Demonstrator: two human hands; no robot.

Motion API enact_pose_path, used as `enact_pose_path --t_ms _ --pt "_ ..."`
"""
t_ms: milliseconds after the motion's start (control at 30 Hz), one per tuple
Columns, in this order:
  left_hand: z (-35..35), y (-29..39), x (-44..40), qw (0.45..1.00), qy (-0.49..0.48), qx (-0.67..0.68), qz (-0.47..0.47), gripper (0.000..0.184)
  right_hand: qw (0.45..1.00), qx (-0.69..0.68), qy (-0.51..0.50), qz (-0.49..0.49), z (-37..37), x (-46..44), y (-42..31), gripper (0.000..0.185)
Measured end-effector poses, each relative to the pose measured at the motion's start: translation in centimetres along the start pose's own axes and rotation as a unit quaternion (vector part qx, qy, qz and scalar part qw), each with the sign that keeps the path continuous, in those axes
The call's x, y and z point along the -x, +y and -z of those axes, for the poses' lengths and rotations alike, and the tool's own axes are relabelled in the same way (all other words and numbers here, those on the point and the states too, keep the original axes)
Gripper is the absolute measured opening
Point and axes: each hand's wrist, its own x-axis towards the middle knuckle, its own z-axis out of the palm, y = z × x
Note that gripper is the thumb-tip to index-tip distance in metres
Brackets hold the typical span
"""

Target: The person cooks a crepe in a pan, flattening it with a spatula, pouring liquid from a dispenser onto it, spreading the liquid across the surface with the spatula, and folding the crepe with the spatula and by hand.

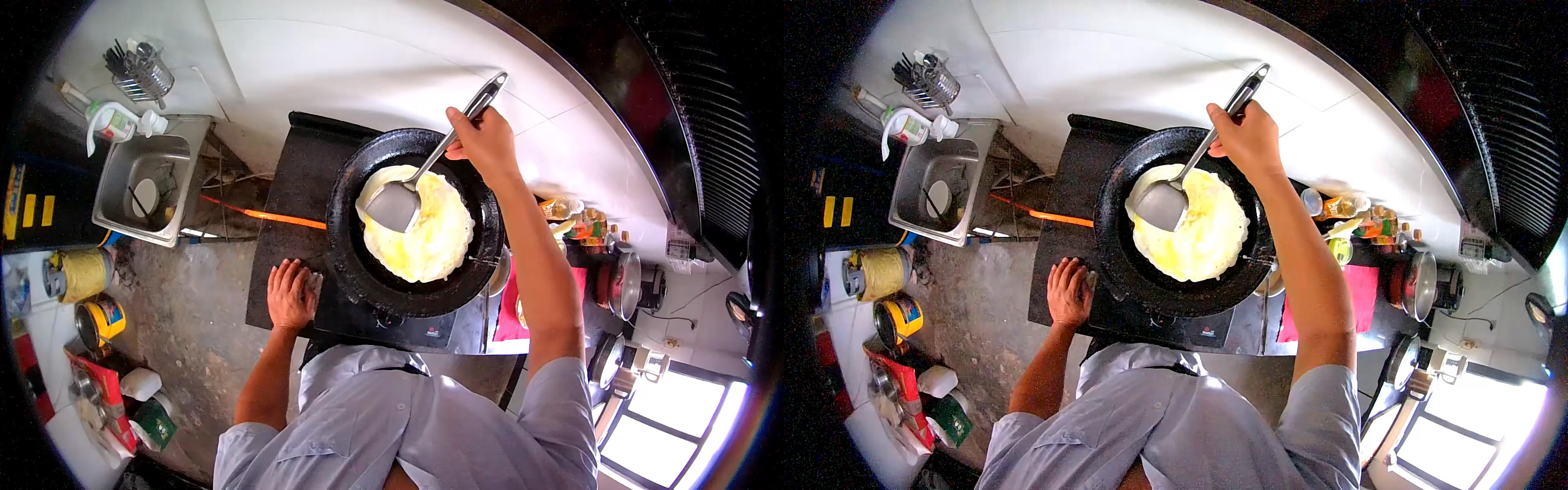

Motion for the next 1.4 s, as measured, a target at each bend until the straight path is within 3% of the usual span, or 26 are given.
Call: enact_pose_path --t_ms 233,400,567,700,1033,1400 --pt "-0.1 0.1 -0.1 1.0 -0.001 -0.01 0.002 0.045 0.989 -0.058 0.138 0.015 2.9 1.5 1.2 0.04" --pt "0.1 0.3 -0.2 1.0 0.005 -0.012 -0.001 0.044 0.969 -0.214 0.121 -0.034 5.4 3.9 3.7 0.042" --pt "0.0 0.3 -0.3 1.0 0.006 -0.015 -0.01 0.045 0.959 -0.219 0.102 -0.146 3.4 5.6 5.7 0.042" --pt "0.1 0.3 -0.1 1.0 0.003 -0.014 -0.015 0.047 0.946 -0.274 0.086 -0.151 1.9 5.0 7.9 0.037" --pt "0.5 0.9 -0.2 1.0 -0.001 -0.013 -0.018 0.039 0.918 -0.309 0.181 -0.169 4.0 4.7 9.3 0.043" --pt "-0.4 0.3 0.3 0.999 -0.006 -0.037 -0.032 0.04 0.862 -0.388 0.28 -0.165 8.7 11.9 14.5 0.043"
